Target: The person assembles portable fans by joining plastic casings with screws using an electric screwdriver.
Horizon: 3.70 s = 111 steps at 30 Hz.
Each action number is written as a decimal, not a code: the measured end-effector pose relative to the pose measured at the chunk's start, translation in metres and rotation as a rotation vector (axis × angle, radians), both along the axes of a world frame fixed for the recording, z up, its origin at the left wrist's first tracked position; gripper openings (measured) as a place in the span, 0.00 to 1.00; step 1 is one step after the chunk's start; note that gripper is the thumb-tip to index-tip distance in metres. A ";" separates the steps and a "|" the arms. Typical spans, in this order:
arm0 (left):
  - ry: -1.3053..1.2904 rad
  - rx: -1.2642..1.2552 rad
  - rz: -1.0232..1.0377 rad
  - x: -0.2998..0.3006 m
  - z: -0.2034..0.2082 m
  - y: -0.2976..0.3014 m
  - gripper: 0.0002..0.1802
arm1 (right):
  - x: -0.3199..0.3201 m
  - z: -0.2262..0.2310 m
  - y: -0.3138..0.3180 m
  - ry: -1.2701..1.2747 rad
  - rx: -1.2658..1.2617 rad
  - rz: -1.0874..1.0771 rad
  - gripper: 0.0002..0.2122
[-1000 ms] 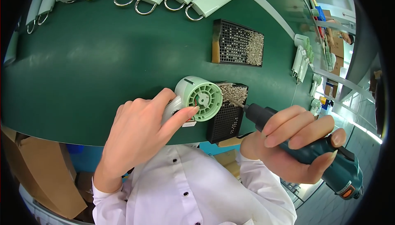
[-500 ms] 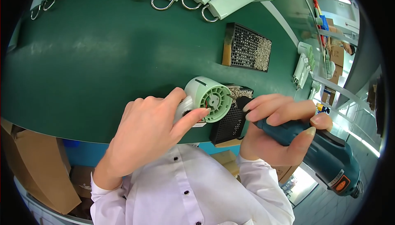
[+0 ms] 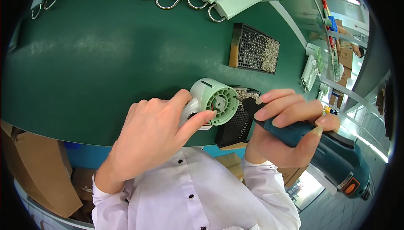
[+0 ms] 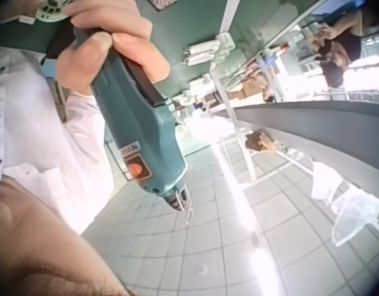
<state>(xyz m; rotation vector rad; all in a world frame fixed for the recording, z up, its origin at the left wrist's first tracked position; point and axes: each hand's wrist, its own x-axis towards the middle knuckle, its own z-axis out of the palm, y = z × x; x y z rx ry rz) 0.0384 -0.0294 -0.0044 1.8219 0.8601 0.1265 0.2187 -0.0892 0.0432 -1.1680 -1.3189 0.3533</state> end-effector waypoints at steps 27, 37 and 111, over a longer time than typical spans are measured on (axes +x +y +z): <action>-0.077 -0.161 0.393 0.001 0.003 -0.029 0.27 | 0.032 -0.010 -0.112 0.212 0.084 -0.371 0.11; -0.579 -0.660 0.443 -0.007 -0.008 -0.028 0.20 | 0.038 -0.021 -0.118 0.238 0.099 -0.337 0.08; -0.037 0.259 -0.144 0.332 -0.033 -0.081 0.58 | 0.061 0.004 -0.209 0.488 0.637 -0.624 0.09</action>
